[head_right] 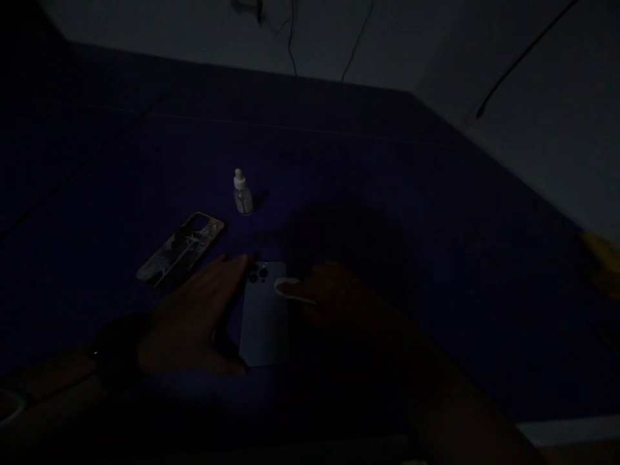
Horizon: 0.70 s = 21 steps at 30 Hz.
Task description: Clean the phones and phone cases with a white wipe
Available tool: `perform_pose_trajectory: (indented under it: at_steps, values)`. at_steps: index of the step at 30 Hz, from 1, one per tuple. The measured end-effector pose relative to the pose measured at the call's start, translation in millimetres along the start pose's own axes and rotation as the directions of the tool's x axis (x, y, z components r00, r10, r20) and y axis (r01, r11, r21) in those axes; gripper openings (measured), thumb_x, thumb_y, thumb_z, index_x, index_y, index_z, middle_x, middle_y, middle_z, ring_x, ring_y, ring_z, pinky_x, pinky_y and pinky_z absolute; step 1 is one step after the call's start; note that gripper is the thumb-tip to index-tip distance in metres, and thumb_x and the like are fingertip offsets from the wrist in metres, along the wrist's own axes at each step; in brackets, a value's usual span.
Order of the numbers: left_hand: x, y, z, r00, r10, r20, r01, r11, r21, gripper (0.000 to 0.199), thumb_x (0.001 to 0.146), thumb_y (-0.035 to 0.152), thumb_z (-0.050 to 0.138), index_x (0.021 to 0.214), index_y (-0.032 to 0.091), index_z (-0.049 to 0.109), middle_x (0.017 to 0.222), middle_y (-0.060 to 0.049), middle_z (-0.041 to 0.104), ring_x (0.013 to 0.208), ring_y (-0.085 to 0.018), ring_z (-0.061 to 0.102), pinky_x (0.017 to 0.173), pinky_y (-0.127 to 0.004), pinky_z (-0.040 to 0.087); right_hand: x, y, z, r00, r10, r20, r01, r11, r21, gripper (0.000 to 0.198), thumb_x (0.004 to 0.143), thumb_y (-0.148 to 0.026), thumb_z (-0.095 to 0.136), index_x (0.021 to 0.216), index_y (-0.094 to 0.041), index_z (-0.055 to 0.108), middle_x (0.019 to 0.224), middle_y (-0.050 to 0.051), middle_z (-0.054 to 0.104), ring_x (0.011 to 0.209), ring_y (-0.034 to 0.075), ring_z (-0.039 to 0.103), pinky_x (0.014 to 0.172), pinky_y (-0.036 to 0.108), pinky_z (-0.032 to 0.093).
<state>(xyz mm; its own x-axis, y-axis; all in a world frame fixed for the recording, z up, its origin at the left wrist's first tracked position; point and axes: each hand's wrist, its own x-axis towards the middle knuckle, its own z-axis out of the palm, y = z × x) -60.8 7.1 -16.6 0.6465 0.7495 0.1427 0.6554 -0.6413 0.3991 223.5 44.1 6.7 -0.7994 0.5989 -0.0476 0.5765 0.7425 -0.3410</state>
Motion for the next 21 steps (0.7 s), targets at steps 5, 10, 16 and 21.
perform_pose_trajectory:
  at_steps: [5, 10, 16, 21]
  values:
    - [0, 0, 0, 1.0, -0.004, 0.005, 0.004, 1.0, 0.012, 0.153, 0.052, 0.091, 0.066, 0.158, 0.013, -0.011, 0.159, -0.027, 0.03, 0.145, -0.045, 0.035, 0.119, -0.063, 0.026, 7, -6, 2, 0.99, -0.134, 0.047, 0.133, 0.991, 0.033, 0.047, 0.09, -0.018, 0.057, 0.135, -0.028, 0.062, 0.101, 0.006, 0.074, 0.082, 0.021, 0.056, 0.079, 0.037, 0.035]
    - [0, 0, 0, 1.0, 0.0, -0.008, 0.0, 1.0, 0.004, 0.149, 0.056, 0.087, 0.067, 0.158, 0.013, -0.01, 0.159, -0.027, 0.03, 0.145, -0.045, 0.035, 0.119, -0.063, 0.025, 1, -3, -6, 0.993, -0.116, 0.036, 0.113, 0.991, 0.068, 0.045, 0.087, -0.012, 0.056, 0.127, -0.029, 0.068, 0.105, 0.004, 0.075, 0.084, 0.02, 0.057, 0.082, 0.037, 0.036]
    - [0, 0, 1, 1.0, 0.003, -0.011, -0.003, 1.0, 0.001, 0.148, 0.056, 0.086, 0.068, 0.158, 0.015, -0.012, 0.16, -0.027, 0.03, 0.145, -0.045, 0.035, 0.117, -0.065, 0.029, 5, -5, 0, 0.995, -0.092, 0.025, 0.092, 0.996, 0.0, 0.051, 0.089, -0.014, 0.055, 0.137, -0.027, 0.06, 0.105, 0.006, 0.075, 0.082, 0.021, 0.055, 0.077, 0.036, 0.036]
    - [1, 1, -1, 1.0, -0.004, -0.01, 0.004, 1.0, 0.014, 0.147, 0.057, 0.085, 0.068, 0.158, 0.013, -0.011, 0.159, -0.027, 0.031, 0.144, -0.044, 0.036, 0.118, -0.063, 0.028, 1, -5, -7, 0.989, -0.145, 0.035, 0.141, 0.984, 0.107, 0.042, 0.087, -0.014, 0.056, 0.124, -0.029, 0.069, 0.109, 0.004, 0.075, 0.087, 0.02, 0.057, 0.082, 0.036, 0.037]
